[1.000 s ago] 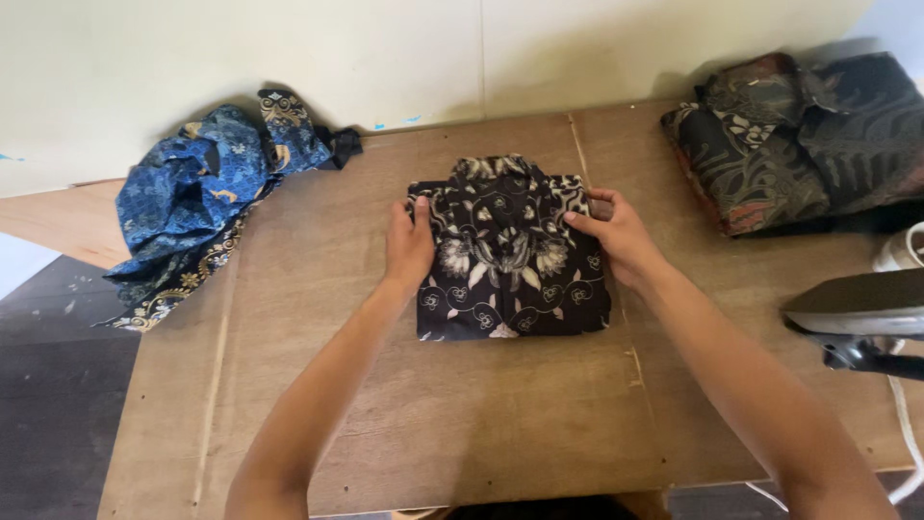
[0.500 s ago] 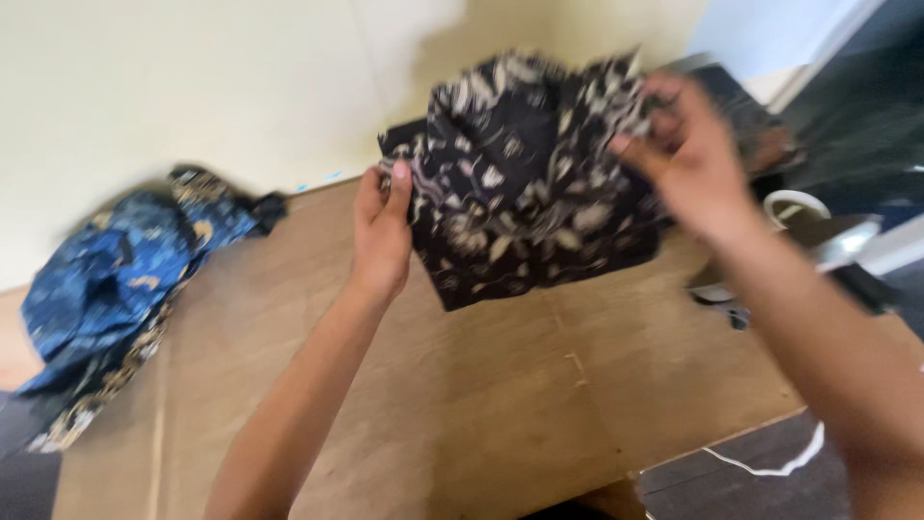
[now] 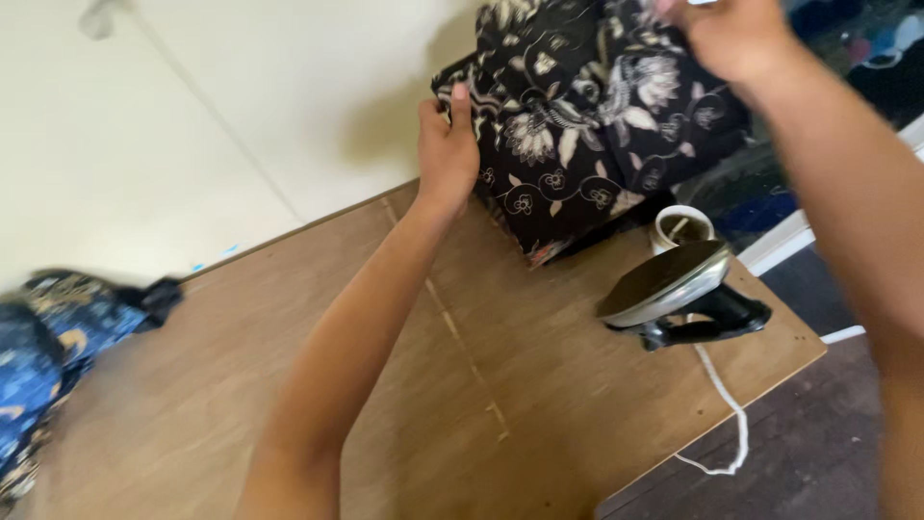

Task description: The person folds a black patterned shirt on a wooden table, then irons a blue patterned shirt using a handheld iron. The folded black shirt is placed aside, and the blue shirt is smoothed with the iron.

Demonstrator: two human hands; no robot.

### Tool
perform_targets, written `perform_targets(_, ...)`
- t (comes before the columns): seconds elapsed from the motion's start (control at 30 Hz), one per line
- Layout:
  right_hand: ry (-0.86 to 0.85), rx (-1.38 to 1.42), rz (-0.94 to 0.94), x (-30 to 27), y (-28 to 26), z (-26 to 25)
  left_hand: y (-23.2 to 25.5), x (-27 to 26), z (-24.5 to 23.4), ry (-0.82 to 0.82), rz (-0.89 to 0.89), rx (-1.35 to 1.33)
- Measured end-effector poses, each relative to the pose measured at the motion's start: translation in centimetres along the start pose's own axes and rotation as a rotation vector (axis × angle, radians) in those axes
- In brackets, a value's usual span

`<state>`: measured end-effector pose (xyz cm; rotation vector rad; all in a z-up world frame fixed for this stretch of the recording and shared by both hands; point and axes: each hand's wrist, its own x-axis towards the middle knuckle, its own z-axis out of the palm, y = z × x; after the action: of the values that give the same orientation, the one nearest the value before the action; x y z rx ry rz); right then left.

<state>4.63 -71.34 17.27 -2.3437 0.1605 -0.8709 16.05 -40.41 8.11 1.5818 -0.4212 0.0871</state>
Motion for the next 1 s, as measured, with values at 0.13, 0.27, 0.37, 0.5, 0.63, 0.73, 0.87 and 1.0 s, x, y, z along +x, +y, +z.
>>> perform_targets(0.13,-0.271,-0.184,0.231,-0.2,6.4,1.7,-7.3,0.2,4.5,0.034,0.115,0.126)
perform_targets(0.27,-0.726,-0.379,0.457,-3.7,10.3,3.1,-11.8,-5.8,5.5,-0.223,-0.146,0.277)
perform_targets(0.37,-0.812,-0.272,0.443,-6.5,12.2,3.4,-11.8,-8.0,5.0,-0.238,0.079,0.223)
perform_targets(0.5,-0.816,-0.308,0.313,-8.0,13.3,4.3,-9.4,-10.2,3.7,-0.293,0.286,0.435)
perform_targets(0.63,-0.77,-0.327,0.195,-7.3,12.3,3.8,-7.6,-11.8,0.6,-0.528,0.342,0.63)
perform_targets(0.73,-0.677,-0.351,0.106,-6.0,8.4,3.0,-6.7,-12.6,-3.4,-0.594,0.396,0.634)
perform_targets(0.87,-0.822,-0.493,0.006,-4.0,-1.1,3.3,-6.1,-14.7,-10.8,-0.578,0.315,0.695)
perform_targets(1.0,-0.993,-0.6,-0.124,-3.6,-12.8,7.1,-6.1,-16.8,-19.2,-0.422,0.117,0.785)
